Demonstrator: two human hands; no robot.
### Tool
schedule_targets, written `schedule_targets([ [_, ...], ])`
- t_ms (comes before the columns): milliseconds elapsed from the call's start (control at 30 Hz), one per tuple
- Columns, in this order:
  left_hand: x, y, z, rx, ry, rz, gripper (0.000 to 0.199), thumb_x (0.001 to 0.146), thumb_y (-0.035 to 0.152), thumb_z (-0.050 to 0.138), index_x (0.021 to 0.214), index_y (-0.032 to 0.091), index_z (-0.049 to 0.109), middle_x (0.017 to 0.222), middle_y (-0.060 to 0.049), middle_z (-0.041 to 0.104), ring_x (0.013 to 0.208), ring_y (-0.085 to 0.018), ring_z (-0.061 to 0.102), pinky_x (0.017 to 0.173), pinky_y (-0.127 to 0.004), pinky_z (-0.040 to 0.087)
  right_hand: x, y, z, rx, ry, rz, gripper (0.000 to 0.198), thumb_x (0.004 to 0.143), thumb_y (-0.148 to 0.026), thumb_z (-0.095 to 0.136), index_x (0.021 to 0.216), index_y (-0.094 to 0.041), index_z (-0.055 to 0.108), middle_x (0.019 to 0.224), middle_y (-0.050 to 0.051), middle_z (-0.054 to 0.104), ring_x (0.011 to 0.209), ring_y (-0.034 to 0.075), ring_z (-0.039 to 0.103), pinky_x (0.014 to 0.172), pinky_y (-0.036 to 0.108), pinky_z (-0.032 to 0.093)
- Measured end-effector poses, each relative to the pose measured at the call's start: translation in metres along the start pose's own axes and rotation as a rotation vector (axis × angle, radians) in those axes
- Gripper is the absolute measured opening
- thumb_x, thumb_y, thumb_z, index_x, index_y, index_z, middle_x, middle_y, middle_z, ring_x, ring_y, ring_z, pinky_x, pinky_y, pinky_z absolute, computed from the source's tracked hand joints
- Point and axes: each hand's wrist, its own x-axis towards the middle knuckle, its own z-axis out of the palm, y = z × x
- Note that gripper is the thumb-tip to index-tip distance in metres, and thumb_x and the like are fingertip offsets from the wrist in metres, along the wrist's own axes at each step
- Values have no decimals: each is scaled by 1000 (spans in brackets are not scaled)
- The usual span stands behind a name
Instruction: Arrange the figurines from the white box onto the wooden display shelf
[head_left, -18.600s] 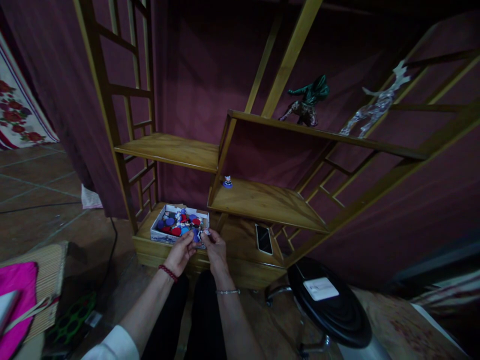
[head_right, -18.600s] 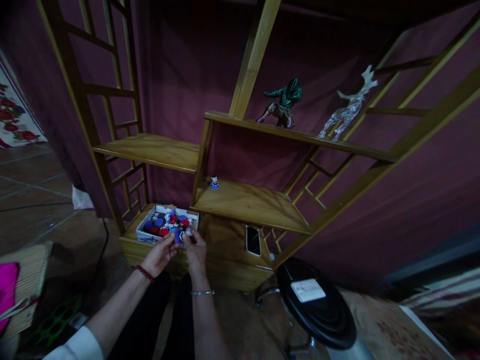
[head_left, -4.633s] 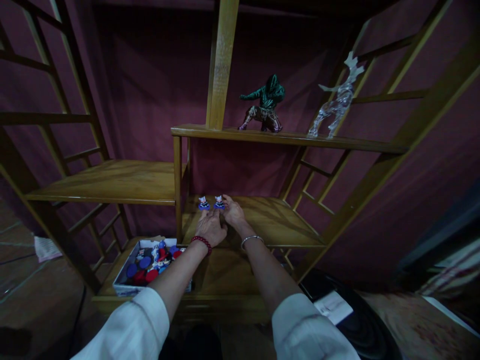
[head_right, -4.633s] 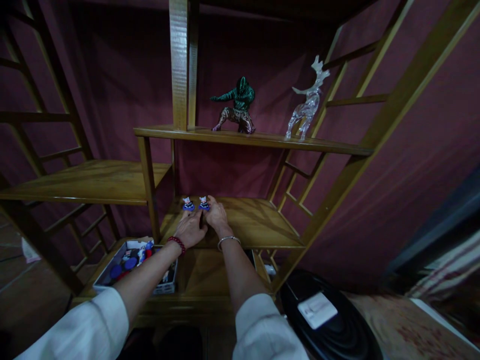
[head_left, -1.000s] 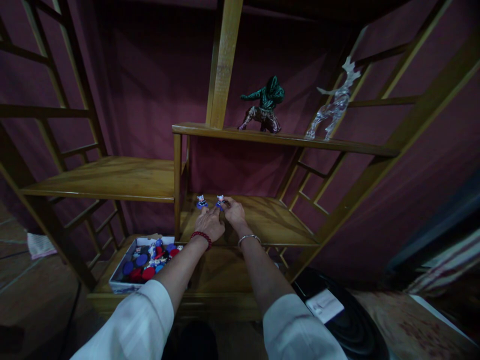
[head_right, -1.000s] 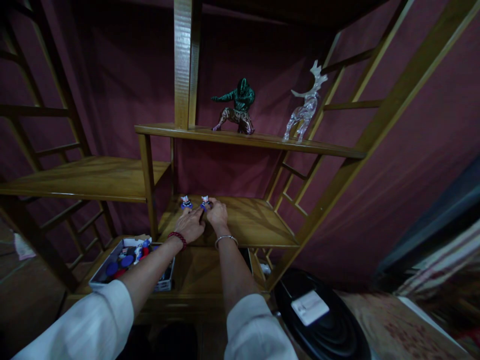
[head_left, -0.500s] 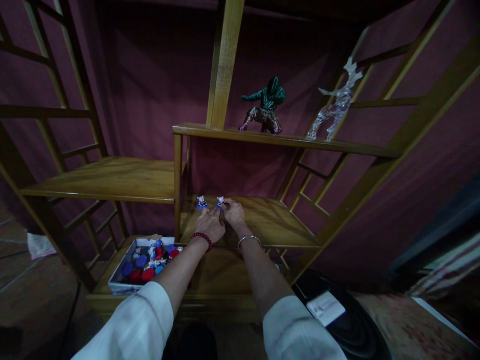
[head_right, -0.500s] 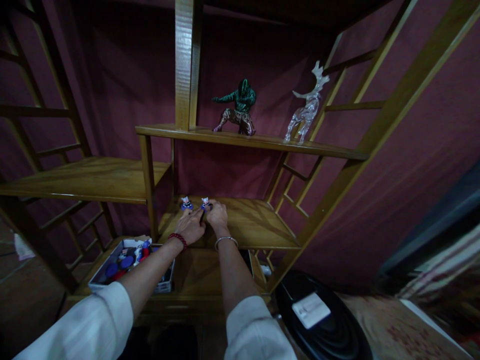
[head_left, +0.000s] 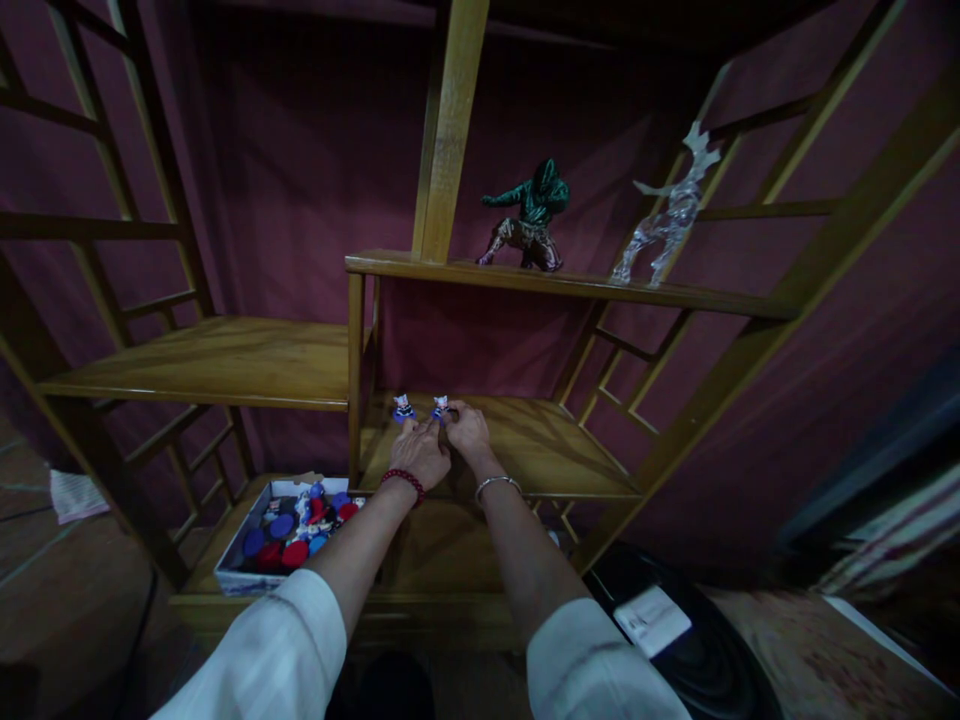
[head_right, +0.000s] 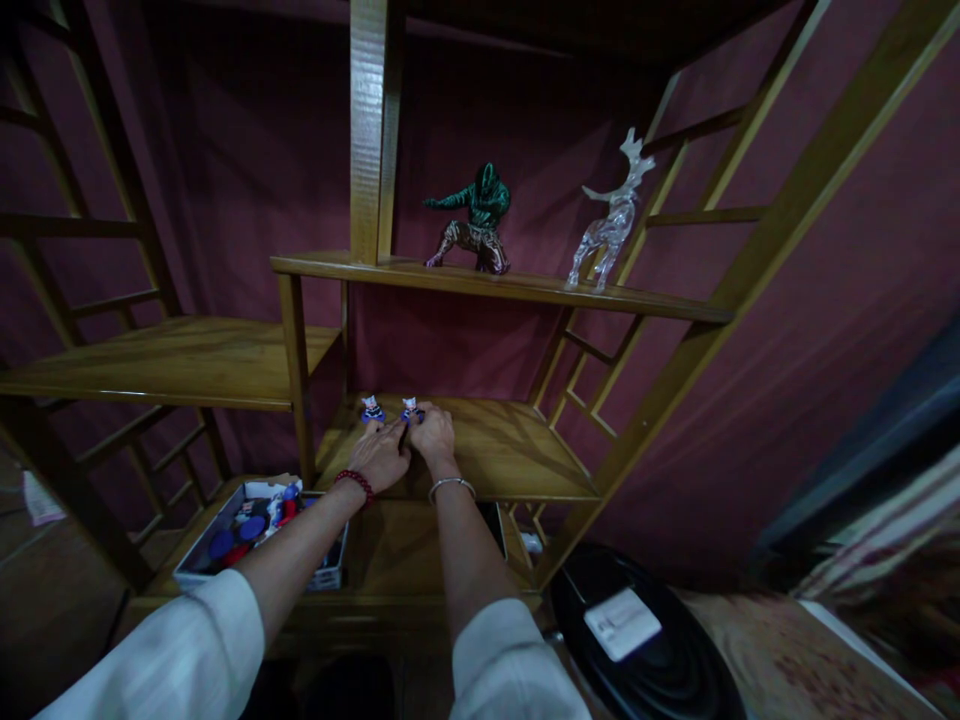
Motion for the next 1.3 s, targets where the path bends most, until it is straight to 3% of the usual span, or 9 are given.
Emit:
schedule_targets([
  [1033,1,-2,3,4,22,27,36,73,21,40,108,16,48,115,-5,53,102,-21,42,90,-31,30,1,2,3,12,48,9,25,76,-27,47,95,-21,62,94,4,64,90,16,57,80,24,41],
  [1300,-2,0,-2,-8,31,11,35,73,21,42,105,15,52,111,-6,55,103,-20,42,91,-29,32,3,5,4,179,96,78,30,70,-26,52,99,-22,59,99,2,64,93,16,57,82,25,41],
])
